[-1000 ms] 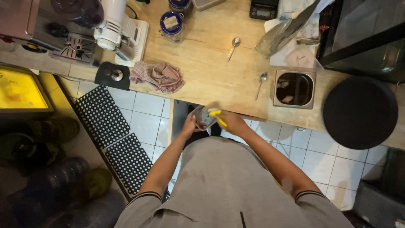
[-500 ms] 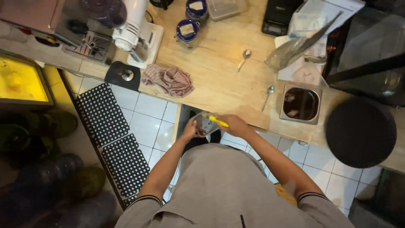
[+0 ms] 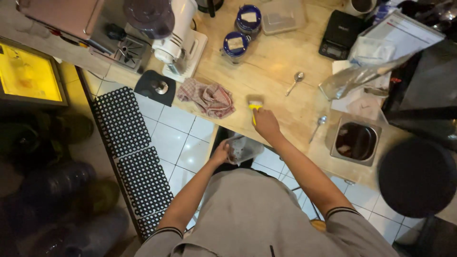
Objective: Cleaning a plastic food container and organizing coffee preparation tools on a counter.
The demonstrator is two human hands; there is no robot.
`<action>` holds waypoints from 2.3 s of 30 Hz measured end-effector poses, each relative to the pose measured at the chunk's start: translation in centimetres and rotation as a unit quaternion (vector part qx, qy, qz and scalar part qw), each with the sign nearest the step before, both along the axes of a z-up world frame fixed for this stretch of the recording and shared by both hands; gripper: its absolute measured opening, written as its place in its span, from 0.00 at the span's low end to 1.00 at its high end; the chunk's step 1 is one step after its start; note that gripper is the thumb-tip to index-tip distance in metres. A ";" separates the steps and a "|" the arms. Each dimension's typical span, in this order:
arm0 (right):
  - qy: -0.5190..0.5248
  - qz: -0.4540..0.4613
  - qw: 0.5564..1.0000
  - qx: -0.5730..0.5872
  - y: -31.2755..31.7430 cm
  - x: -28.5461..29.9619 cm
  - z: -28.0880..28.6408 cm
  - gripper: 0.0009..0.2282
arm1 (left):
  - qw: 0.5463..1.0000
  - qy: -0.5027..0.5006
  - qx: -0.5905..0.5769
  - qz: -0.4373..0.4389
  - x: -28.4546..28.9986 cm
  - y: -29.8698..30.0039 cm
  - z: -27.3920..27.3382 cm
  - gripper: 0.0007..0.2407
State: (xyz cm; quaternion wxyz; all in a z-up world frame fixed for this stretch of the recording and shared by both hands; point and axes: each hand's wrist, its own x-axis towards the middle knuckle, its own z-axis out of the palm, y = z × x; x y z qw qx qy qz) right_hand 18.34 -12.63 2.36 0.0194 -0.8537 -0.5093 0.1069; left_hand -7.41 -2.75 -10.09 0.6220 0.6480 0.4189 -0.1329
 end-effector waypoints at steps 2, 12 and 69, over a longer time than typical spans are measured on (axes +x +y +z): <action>-0.022 0.001 1.000 0.018 3.0 0.8 -0.9 0.20 | 1.000 -0.013 0.006 -0.012 0.2 0.1 -0.5 0.20; -0.117 0.153 0.961 0.199 18.6 2.5 4.7 0.12 | 0.997 0.035 -0.038 -0.061 0.7 3.4 0.6 0.20; 0.188 -0.177 0.950 0.175 -18.5 -8.8 5.5 0.13 | 0.965 -0.012 -0.256 0.064 2.6 -6.8 1.0 0.19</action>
